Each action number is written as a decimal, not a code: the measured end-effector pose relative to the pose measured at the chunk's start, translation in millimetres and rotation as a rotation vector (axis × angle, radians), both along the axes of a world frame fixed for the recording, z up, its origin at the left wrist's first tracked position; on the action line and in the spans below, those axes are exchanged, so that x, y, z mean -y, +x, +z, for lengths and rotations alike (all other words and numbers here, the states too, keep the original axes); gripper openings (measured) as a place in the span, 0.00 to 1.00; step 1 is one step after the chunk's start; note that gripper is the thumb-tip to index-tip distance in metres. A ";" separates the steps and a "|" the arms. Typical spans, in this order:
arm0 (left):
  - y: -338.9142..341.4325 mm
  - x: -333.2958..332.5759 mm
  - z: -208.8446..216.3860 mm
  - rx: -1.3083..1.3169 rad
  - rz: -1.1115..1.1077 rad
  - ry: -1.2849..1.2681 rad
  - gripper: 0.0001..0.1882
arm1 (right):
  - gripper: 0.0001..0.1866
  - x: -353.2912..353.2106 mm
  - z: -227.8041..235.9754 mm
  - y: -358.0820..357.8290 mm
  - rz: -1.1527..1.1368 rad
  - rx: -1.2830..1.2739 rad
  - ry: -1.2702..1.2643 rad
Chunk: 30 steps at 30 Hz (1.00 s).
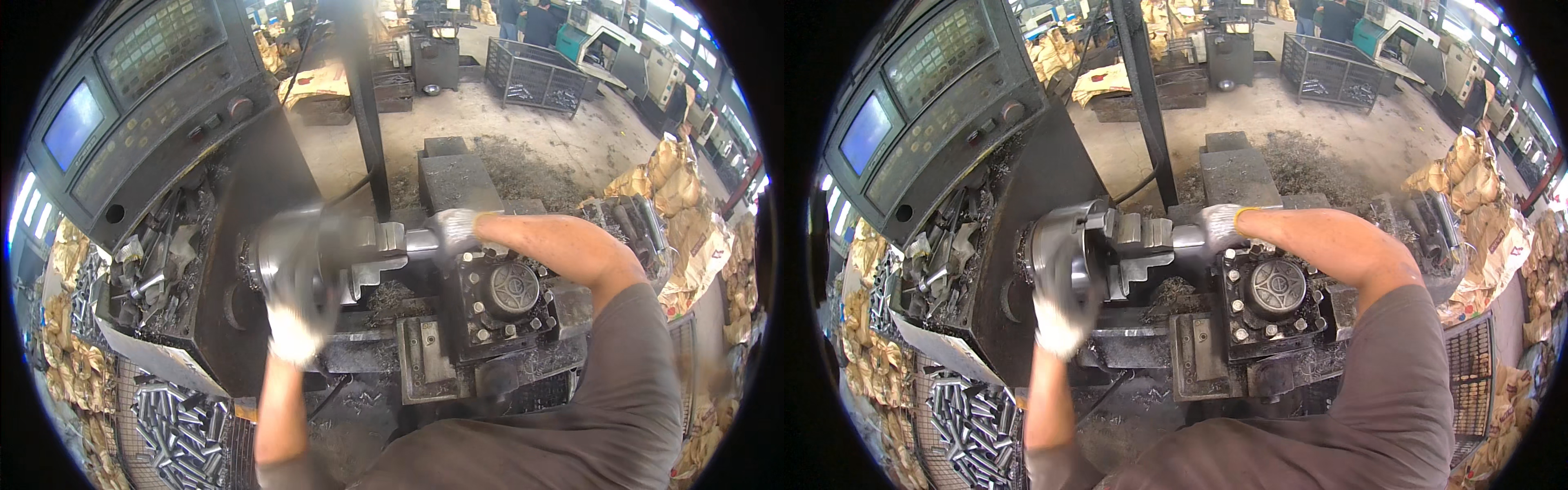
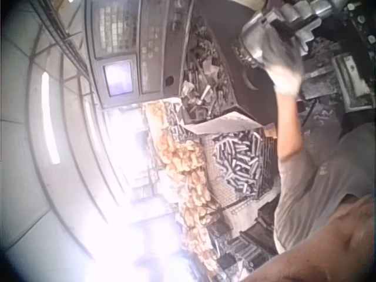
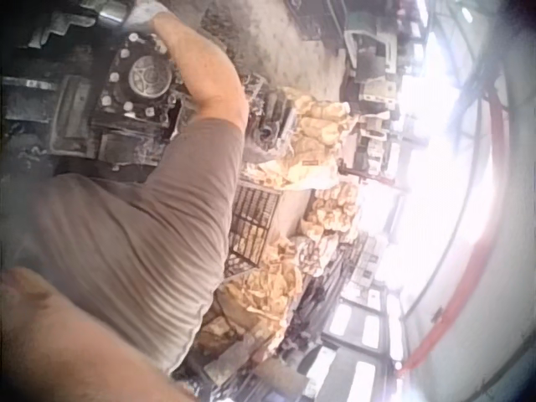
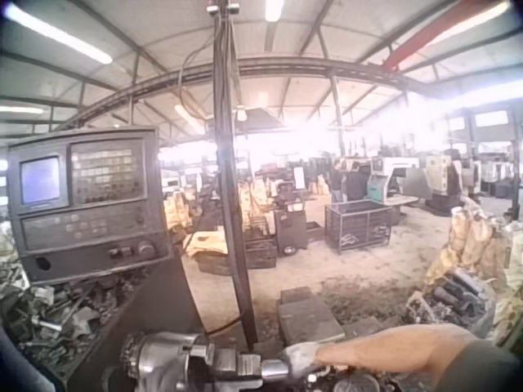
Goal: The person repeatedly loads hollow metal tubes into a lathe chuck, secures them, and removes them after machining. The finished tubes are placed into a wire basket. The person wears gloves and works continuously in a factory setting.
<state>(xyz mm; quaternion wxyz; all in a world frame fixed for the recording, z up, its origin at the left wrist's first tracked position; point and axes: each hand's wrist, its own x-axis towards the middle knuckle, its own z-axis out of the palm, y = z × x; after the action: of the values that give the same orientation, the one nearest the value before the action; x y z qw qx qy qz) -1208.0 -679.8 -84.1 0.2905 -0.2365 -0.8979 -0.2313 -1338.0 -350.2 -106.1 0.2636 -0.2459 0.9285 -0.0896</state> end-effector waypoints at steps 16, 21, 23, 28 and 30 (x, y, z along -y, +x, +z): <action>265.8 220.7 -217.8 0.642 0.491 2.168 0.25 | 0.35 50.9 18.6 0.8 -0.164 0.113 -0.097; 260.2 250.0 -267.9 0.571 0.662 1.902 0.14 | 0.42 28.9 22.1 21.3 -0.192 -0.002 -0.238; 256.9 256.5 -276.9 0.589 0.700 1.619 0.16 | 0.43 6.9 8.8 9.3 -0.216 -0.163 -0.021; 263.2 182.7 -197.1 0.111 1.001 0.764 0.24 | 0.24 -18.6 73.4 124.4 -0.508 -0.429 -0.491; 239.0 161.3 -140.6 -0.176 0.860 0.340 0.25 | 0.20 -37.5 60.7 174.3 -0.572 -0.537 -0.834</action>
<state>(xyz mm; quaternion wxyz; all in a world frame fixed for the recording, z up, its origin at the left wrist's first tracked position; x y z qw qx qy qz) -969.0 -841.1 -224.7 0.4697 0.1890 -0.8356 -0.2130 -1163.8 -312.7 -45.4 -0.1355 -0.0819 0.8786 -0.4505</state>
